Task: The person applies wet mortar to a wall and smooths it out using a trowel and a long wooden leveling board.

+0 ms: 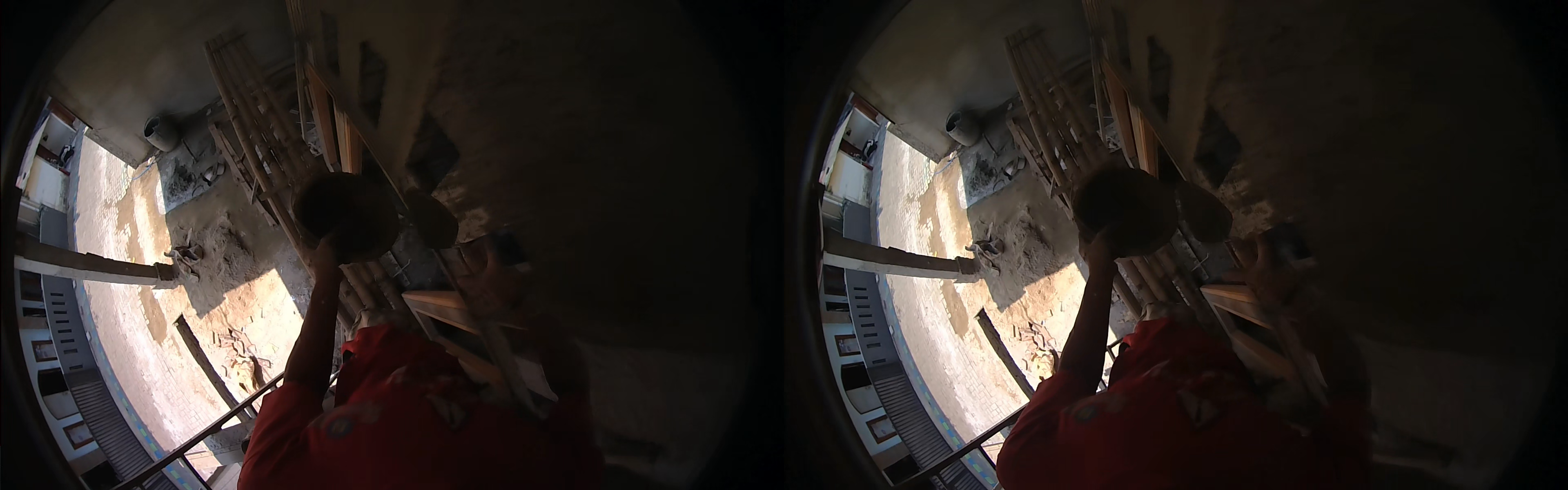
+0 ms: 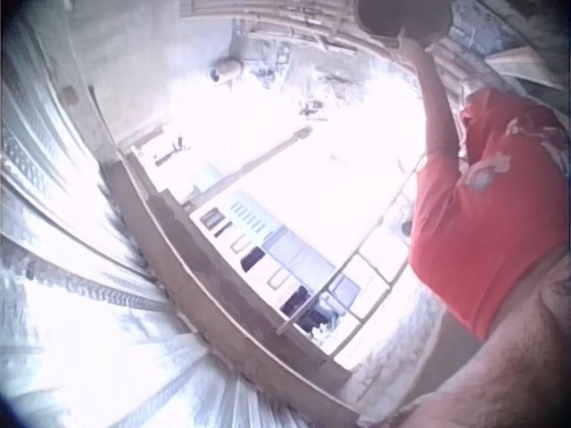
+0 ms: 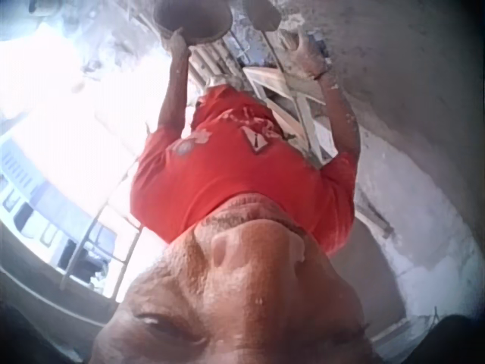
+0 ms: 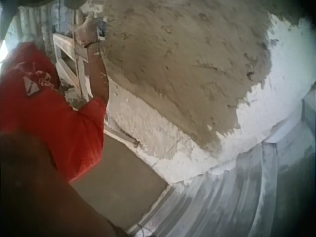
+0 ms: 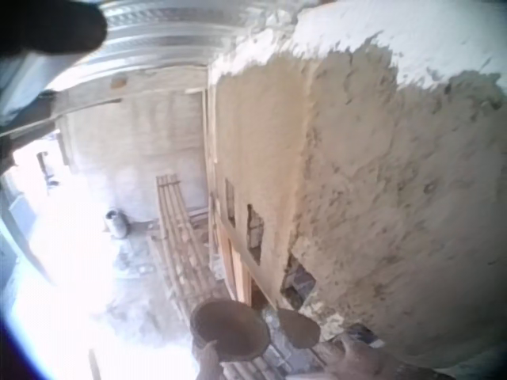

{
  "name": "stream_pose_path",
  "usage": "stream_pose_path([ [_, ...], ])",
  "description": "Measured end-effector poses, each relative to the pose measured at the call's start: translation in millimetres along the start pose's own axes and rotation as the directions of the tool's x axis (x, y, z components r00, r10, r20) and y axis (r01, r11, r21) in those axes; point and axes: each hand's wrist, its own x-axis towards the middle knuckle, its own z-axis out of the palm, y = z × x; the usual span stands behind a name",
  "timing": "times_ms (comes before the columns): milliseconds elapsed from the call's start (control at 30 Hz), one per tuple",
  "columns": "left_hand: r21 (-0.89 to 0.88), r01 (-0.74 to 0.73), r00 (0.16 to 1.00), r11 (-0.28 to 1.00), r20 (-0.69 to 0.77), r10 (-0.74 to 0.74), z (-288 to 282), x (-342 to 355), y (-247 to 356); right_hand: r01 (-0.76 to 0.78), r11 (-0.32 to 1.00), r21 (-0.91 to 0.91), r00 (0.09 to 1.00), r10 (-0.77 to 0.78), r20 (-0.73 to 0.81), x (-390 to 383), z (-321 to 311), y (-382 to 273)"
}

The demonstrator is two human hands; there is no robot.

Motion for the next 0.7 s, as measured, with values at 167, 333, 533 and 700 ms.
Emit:
stream_pose_path([
  [167,0.021,-0.176,0.984,0.984,-0.032,0.177,-61.8,26.0,-25.4,0.294,0.955,-0.029,0.936,-0.294,-0.195,31.4,-31.1,0.4],
  [333,0.134,-0.182,0.979,0.974,-0.068,0.192,-121.2,57.5,-56.1,0.315,0.947,-0.069,0.945,-0.305,0.121,4.8,-91.0,-96.1],
  [533,0.051,-0.123,0.982,0.991,-0.14,0.129,-108.4,36.2,-37.3,-0.364,0.661,0.656,0.929,0.214,0.301,0.4,-74.0,-63.5],
  [700,0.131,-0.135,0.964,0.982,-0.212,0.16,-130.2,27.4,-34.2,-0.252,0.938,0.236,0.878,0.325,-0.351,-19.0,-159.6,-32.3],
])
